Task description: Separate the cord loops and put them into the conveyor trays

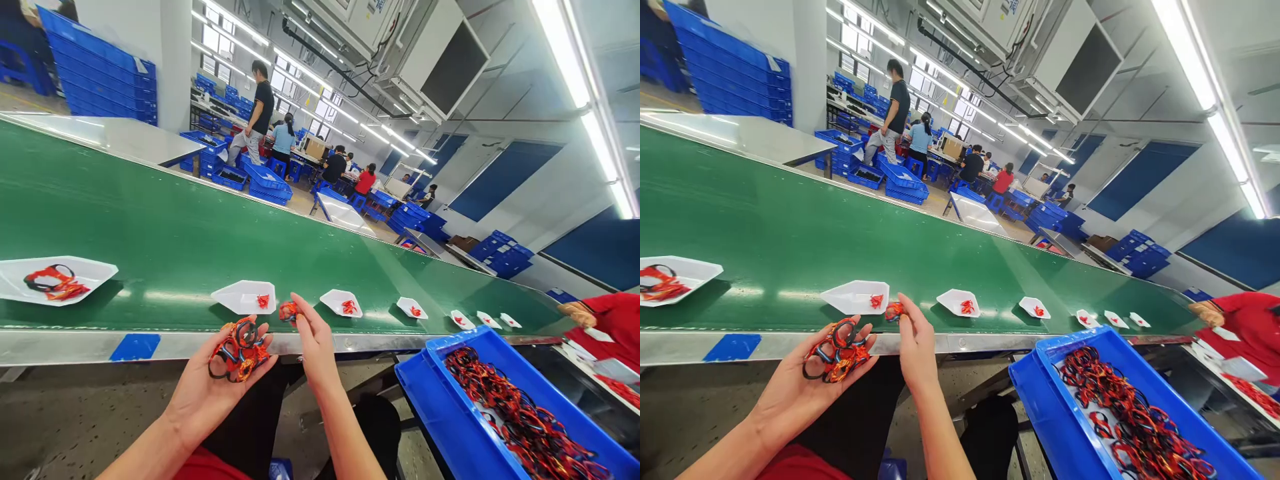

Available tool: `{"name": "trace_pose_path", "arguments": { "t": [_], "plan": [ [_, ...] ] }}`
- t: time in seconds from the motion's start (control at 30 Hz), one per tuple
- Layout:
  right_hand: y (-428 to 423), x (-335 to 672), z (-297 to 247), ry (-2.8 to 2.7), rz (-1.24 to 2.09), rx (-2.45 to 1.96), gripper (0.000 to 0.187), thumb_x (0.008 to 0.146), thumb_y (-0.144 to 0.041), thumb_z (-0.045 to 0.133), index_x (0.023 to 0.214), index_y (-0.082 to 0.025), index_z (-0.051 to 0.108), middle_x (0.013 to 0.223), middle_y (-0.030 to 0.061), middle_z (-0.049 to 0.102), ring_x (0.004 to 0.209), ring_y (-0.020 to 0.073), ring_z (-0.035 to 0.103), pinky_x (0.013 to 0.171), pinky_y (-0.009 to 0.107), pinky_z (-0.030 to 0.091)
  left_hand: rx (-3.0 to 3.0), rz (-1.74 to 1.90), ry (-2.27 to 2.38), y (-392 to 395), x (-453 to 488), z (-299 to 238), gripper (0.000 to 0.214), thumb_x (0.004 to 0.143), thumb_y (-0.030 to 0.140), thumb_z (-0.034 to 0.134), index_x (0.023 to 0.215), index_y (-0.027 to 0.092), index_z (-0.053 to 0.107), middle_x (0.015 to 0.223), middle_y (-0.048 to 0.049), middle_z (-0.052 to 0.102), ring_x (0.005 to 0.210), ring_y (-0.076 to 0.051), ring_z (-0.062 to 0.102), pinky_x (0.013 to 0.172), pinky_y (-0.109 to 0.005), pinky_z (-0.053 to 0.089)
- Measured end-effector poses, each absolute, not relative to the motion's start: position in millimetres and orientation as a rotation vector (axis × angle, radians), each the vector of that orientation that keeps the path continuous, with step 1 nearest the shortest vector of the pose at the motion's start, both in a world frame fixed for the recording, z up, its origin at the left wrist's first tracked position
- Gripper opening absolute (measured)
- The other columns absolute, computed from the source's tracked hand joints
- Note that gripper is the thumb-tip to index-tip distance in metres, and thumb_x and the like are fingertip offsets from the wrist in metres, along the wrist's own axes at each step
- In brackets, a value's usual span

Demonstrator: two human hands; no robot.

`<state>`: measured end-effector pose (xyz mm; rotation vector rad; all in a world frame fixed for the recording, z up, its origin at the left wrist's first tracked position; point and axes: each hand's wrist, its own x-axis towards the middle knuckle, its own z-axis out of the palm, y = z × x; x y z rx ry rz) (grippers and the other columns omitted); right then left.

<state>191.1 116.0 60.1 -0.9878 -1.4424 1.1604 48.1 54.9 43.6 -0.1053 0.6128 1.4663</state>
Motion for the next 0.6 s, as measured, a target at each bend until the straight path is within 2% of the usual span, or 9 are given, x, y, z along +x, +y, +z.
{"name": "trace_pose_path", "arguments": {
  "t": [0.1, 0.2, 0.37, 0.47, 0.53, 0.6],
  "plan": [
    [136, 166, 63, -1.862, 0.901, -0.905, 0.037, 0.089, -0.020, 0.039, 0.122, -0.024, 0.057, 0.117, 0.0045, 0.061, 0.108, 0.0174, 0.053, 0.097, 0.033, 0.036, -0.122, 1.504, 0.627, 52, 43, 44, 0.029, 0.078, 0.023, 0.059, 0.107, 0.016, 0.063, 0.110, -0.0143, 0.067, 0.109, -0.035, 0.057, 0.088, -0.060, 0.047],
    [153, 147, 60, -2.157, 0.721, -0.837, 0.044, 0.087, -0.013, 0.035, 0.126, -0.024, 0.053, 0.115, 0.0060, 0.062, 0.105, 0.0195, 0.054, 0.094, 0.036, 0.037, -0.147, 1.537, 0.639, 49, 39, 43, 0.024, 0.077, 0.022, 0.060, 0.101, 0.018, 0.064, 0.105, -0.0118, 0.069, 0.106, -0.034, 0.059, 0.087, -0.060, 0.047],
    [146, 152, 65, -2.197, 0.639, -0.856, 0.043, 0.086, -0.012, 0.036, 0.123, -0.024, 0.055, 0.110, 0.0067, 0.064, 0.103, 0.0210, 0.054, 0.093, 0.038, 0.036, -0.148, 1.529, 0.617, 48, 38, 42, 0.028, 0.076, 0.021, 0.062, 0.103, 0.016, 0.063, 0.104, -0.0133, 0.069, 0.106, -0.035, 0.058, 0.088, -0.060, 0.046],
    [119, 164, 78, -2.058, 0.712, -0.953, 0.027, 0.086, -0.021, 0.046, 0.107, -0.023, 0.063, 0.085, 0.0030, 0.065, 0.078, 0.0172, 0.057, 0.075, 0.030, 0.043, -0.153, 1.520, 0.630, 51, 41, 41, 0.025, 0.076, 0.020, 0.061, 0.101, 0.017, 0.064, 0.100, -0.0108, 0.071, 0.099, -0.032, 0.063, 0.088, -0.060, 0.047],
    [100, 167, 82, -1.993, 0.778, -1.063, 0.016, 0.082, -0.028, 0.055, 0.093, -0.022, 0.066, 0.067, -0.0011, 0.058, 0.059, 0.0136, 0.050, 0.059, 0.026, 0.041, -0.141, 1.508, 0.647, 53, 43, 40, 0.023, 0.077, 0.020, 0.060, 0.100, 0.017, 0.065, 0.094, -0.0086, 0.072, 0.090, -0.028, 0.066, 0.087, -0.058, 0.048],
    [86, 167, 81, -1.948, 0.851, -1.153, 0.014, 0.079, -0.033, 0.060, 0.085, -0.021, 0.066, 0.059, -0.0032, 0.054, 0.050, 0.0113, 0.044, 0.051, 0.024, 0.035, -0.101, 1.486, 0.658, 53, 46, 39, 0.023, 0.078, 0.019, 0.059, 0.101, 0.016, 0.066, 0.091, -0.0082, 0.072, 0.083, -0.024, 0.068, 0.086, -0.054, 0.050]
  ]
}}
